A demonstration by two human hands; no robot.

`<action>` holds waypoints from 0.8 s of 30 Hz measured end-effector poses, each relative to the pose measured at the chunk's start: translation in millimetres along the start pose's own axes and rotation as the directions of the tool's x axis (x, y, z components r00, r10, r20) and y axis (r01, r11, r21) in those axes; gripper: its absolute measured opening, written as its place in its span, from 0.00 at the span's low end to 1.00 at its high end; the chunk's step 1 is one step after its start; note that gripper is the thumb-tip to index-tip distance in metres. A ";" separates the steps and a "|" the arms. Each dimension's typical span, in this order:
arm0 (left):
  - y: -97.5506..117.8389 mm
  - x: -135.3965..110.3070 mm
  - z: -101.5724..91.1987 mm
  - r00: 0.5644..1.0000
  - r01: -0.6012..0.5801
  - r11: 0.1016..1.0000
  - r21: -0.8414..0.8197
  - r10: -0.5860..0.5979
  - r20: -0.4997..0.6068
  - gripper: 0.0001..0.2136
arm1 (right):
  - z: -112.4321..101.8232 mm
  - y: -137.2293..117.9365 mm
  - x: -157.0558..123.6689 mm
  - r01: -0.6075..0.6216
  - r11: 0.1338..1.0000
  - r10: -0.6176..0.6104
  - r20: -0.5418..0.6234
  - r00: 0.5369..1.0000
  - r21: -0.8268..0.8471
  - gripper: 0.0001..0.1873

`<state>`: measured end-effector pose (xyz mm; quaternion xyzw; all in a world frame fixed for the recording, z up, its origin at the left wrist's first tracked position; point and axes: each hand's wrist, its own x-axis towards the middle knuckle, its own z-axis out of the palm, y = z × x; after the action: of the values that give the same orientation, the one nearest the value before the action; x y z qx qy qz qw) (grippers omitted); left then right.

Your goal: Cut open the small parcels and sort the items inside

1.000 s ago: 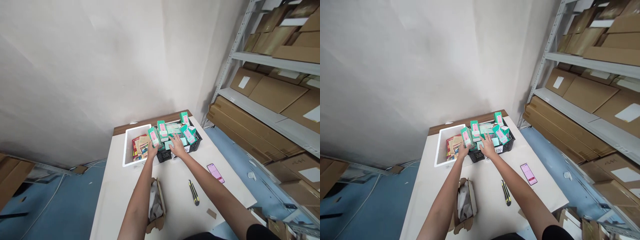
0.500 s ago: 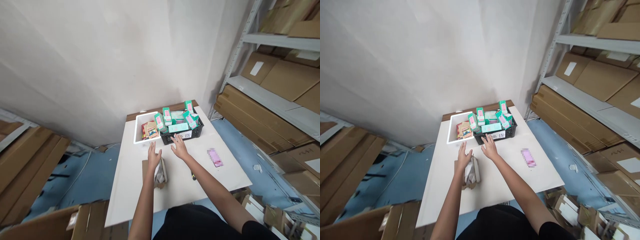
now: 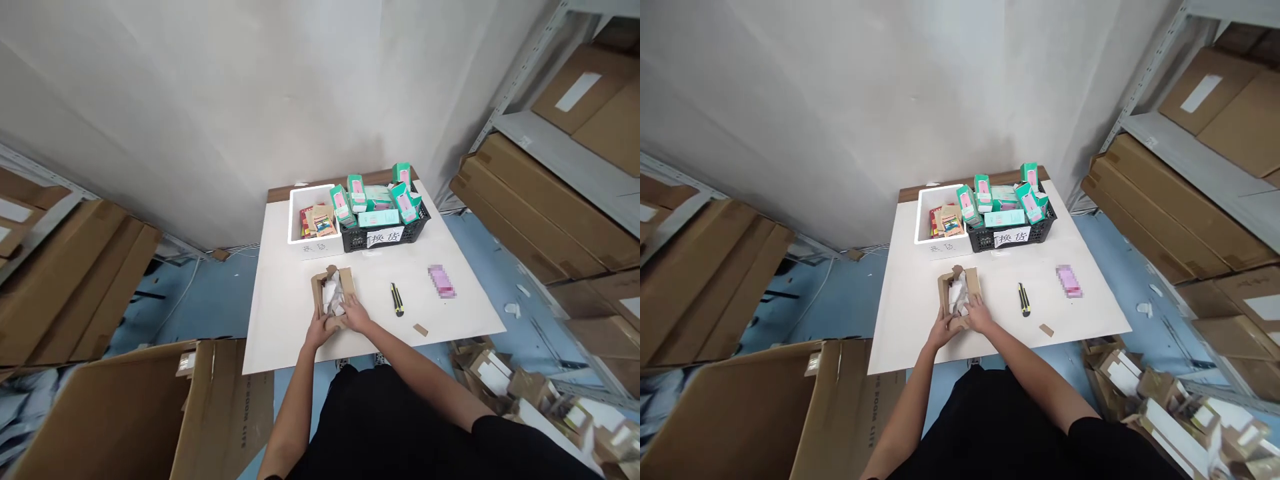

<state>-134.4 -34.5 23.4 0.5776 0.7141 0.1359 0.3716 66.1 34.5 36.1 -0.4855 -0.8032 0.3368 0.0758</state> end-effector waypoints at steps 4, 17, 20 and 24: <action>-13.5 3.6 12.0 0.998 -0.022 0.990 -0.141 0.030 0.054 0.29 | 9.4 14.0 -13.0 -0.104 0.994 0.105 0.027 0.994 -0.041 0.31; 56.4 18.1 -26.8 0.953 -0.256 0.964 0.079 0.265 -0.149 0.14 | -32.2 -5.4 -40.0 -0.166 0.986 0.138 -0.409 0.902 -0.033 0.07; 112.6 24.4 -17.9 0.894 -0.389 0.911 0.136 0.409 -0.182 0.15 | -71.6 10.4 -71.1 -0.201 0.979 0.141 -0.576 0.805 -0.040 0.07; 208.4 29.5 25.9 0.783 -0.601 0.791 0.117 0.612 -0.115 0.14 | -123.8 52.7 -141.5 -0.363 0.932 0.258 -0.724 0.639 0.012 0.06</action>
<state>32.6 48.4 124.5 0.7781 0.5203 0.2638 0.2330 233.1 -9.3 127.1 -0.7123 -0.6348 0.0747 0.2899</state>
